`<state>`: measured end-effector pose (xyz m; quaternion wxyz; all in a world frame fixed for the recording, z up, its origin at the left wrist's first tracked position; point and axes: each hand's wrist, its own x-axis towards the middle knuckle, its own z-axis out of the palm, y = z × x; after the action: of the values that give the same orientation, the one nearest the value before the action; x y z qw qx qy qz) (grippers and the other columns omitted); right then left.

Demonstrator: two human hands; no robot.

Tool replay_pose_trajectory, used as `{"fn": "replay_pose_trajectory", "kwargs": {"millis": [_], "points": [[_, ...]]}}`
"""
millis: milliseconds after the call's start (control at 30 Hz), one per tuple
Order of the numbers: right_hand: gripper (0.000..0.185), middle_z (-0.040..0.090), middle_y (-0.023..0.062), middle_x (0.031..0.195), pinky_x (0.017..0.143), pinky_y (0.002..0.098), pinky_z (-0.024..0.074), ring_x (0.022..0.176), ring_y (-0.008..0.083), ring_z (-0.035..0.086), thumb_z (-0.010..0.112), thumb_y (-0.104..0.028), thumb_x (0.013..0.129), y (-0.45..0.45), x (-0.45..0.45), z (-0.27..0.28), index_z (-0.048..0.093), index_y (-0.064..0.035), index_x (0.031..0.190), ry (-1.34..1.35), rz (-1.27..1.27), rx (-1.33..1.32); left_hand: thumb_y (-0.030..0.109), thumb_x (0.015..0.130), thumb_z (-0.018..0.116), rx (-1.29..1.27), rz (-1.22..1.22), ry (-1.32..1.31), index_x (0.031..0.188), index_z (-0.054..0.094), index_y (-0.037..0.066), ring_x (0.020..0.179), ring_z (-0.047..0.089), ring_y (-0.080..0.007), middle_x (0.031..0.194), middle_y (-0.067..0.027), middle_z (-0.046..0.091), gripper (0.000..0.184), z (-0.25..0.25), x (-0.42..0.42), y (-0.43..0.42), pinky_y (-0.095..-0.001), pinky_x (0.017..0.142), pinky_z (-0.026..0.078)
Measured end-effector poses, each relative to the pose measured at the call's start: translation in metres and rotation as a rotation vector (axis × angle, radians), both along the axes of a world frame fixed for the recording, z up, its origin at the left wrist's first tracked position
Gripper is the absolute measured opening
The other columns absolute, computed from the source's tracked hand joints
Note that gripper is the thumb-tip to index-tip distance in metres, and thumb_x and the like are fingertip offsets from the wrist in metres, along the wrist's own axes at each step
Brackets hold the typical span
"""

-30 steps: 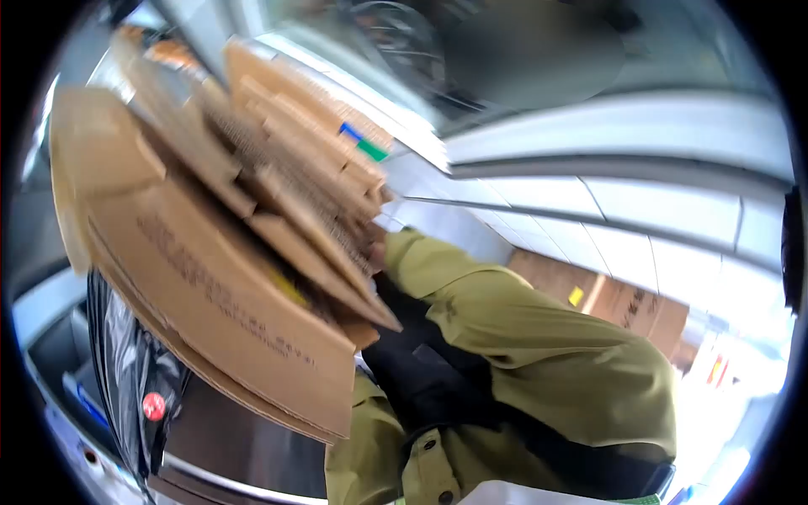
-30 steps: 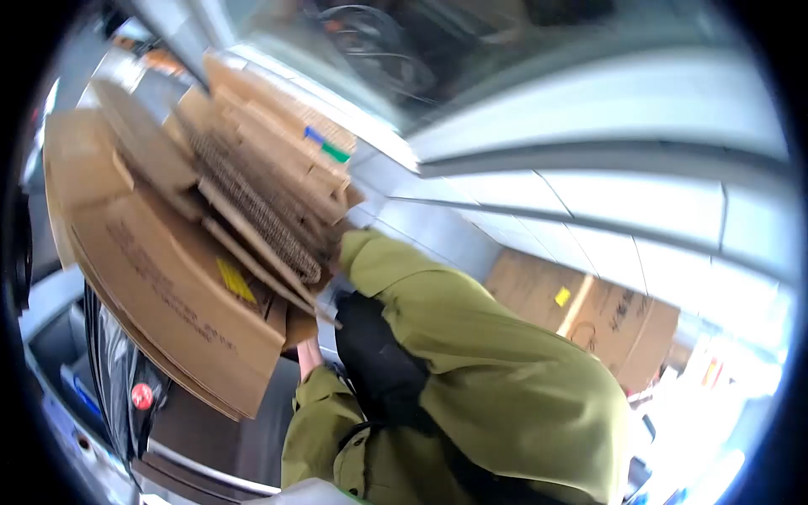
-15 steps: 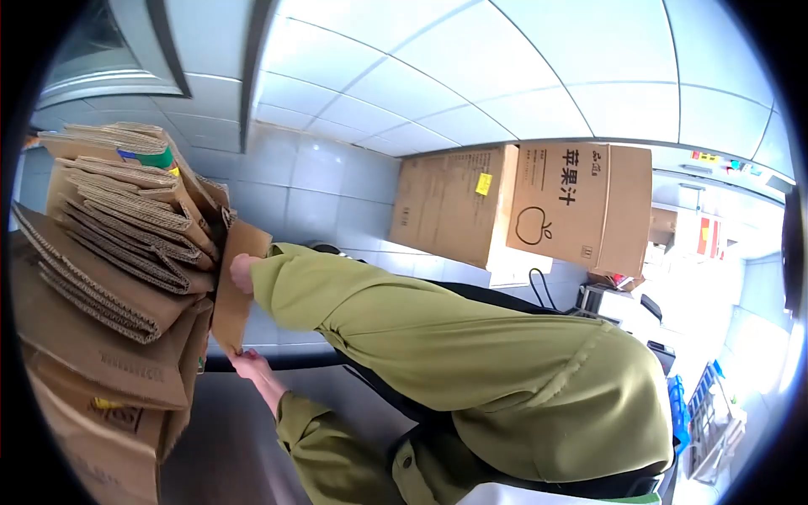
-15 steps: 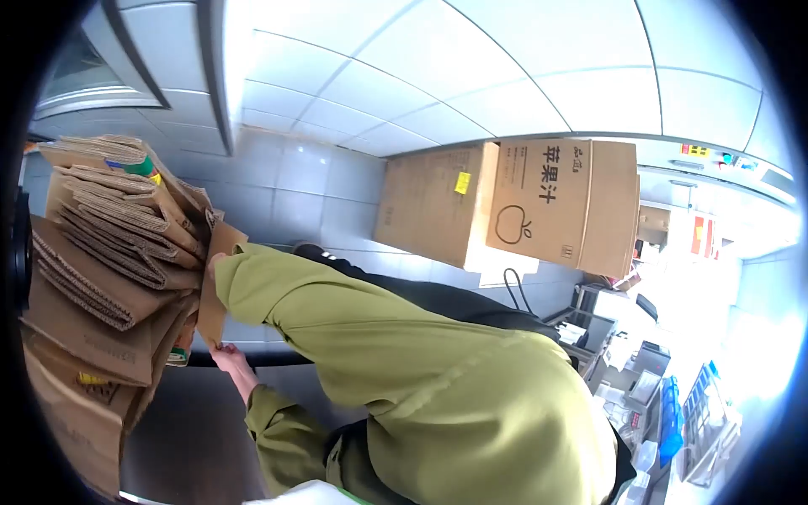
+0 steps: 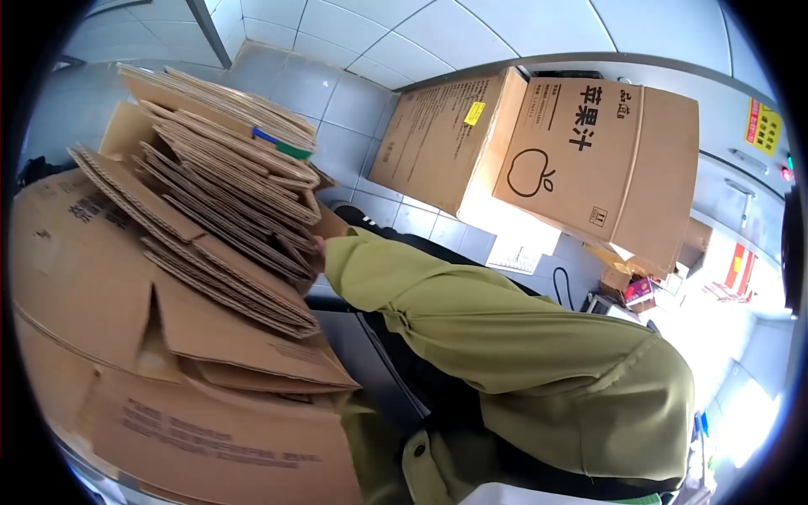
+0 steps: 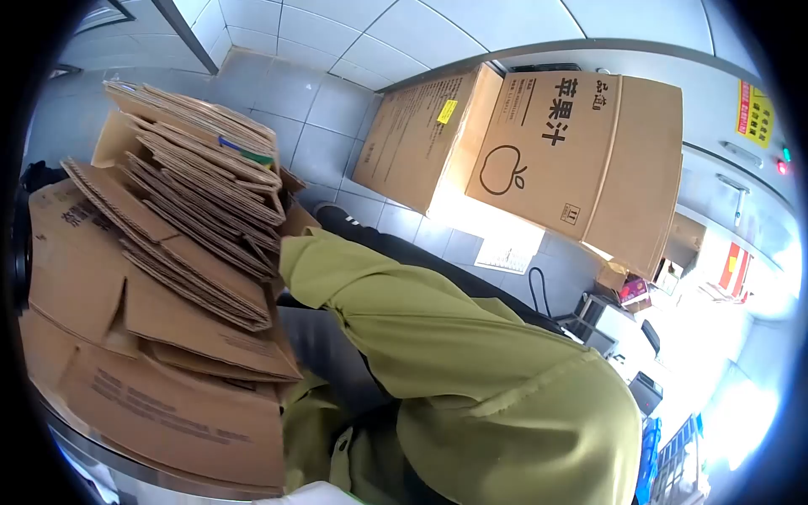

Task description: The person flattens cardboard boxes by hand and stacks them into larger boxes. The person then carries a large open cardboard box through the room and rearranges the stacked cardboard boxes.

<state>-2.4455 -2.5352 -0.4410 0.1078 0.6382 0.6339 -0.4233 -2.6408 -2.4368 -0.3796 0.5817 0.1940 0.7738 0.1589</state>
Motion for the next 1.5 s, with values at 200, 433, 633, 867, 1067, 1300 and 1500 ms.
{"fn": "replay_pose_trajectory", "kwargs": {"millis": [200,433,633,867,1067,1300,1500], "points": [[0.018,0.06,0.0025,0.074,0.052,0.0345,0.0434,0.072,0.0193,0.058,0.049,-0.026,0.072,-0.074,-0.047,-0.003,0.064,-0.0143,0.072,0.014,-0.007,0.008,0.014,0.074,0.052,-0.001,0.033,0.006,0.072,0.05,0.008,0.045,0.037,-0.0103,0.06,0.0005,0.045,0.006,-0.007,-0.062,-0.057,-0.0249,0.039,0.03],[0.019,0.06,0.0053,0.074,0.055,0.0354,0.044,0.072,0.0212,0.058,0.05,-0.026,0.072,-0.121,-0.112,0.002,0.063,-0.0127,0.072,0.025,-0.008,0.06,0.013,0.072,0.053,0.004,0.086,0.017,0.072,0.053,0.008,0.046,0.04,-0.0112,0.061,0.0001,0.047,0.005,-0.003,-0.125,-0.134,-0.0255,0.041,0.032],[0.02,0.06,0.0077,0.073,0.058,0.0362,0.0446,0.073,0.0229,0.058,0.05,-0.026,0.071,-0.188,-0.154,0.009,0.063,-0.0113,0.071,0.009,0.01,0.113,0.012,0.07,0.055,0.056,0.167,-0.002,0.072,0.055,0.007,0.048,0.043,-0.012,0.061,-0.0003,0.05,0.005,-0.007,-0.174,-0.194,-0.0259,0.043,0.034],[0.021,0.06,0.0105,0.073,0.061,0.0371,0.0452,0.073,0.0248,0.058,0.051,-0.026,0.071,-0.266,-0.165,0.033,0.063,-0.0098,0.07,-0.01,0.115,0.153,0.011,0.067,0.056,0.086,0.278,-0.051,0.073,0.057,0.007,0.049,0.045,-0.013,0.062,-0.0007,0.052,0.007,-0.022,-0.207,-0.284,-0.0264,0.046,0.036],[0.022,0.059,0.013,0.073,0.063,0.0379,0.0458,0.073,0.0265,0.058,0.051,-0.027,0.07,-0.328,-0.201,0.043,0.063,-0.0084,0.069,0.001,0.354,0.132,0.01,0.065,0.057,0.378,0.162,0.11,0.068,0.06,0.007,0.052,0.048,-0.0133,0.062,-0.0014,0.055,0.005,-0.116,-0.233,-0.378,-0.027,0.048,0.038],[0.023,0.059,0.0158,0.072,0.066,0.0388,0.0464,0.073,0.0284,0.058,0.051,-0.027,0.069,-0.411,-0.187,0.042,0.062,-0.0068,0.069,0.047,0.545,0.09,0.026,0.064,0.054,0.26,0.163,0.376,0.064,0.061,0.008,0.062,0.056,-0.0315,0.064,-0.0156,0.057,0.02,-0.051,-0.215,-0.477,-0.0397,0.058,0.043],[0.022,0.058,0.0199,0.08,0.074,0.0382,0.0444,0.079,0.0312,0.056,0.049,-0.021,0.073,-0.429,-0.304,0.093,0.061,-0.002,0.075,-0.309,0.834,-0.109,0.025,0.062,0.051,0.256,0.229,0.53,0.063,0.059,0.005,0.064,0.056,-0.0342,0.064,-0.0174,0.056,0.021,-0.027,-0.294,-0.533,-0.0398,0.062,0.046]]}}
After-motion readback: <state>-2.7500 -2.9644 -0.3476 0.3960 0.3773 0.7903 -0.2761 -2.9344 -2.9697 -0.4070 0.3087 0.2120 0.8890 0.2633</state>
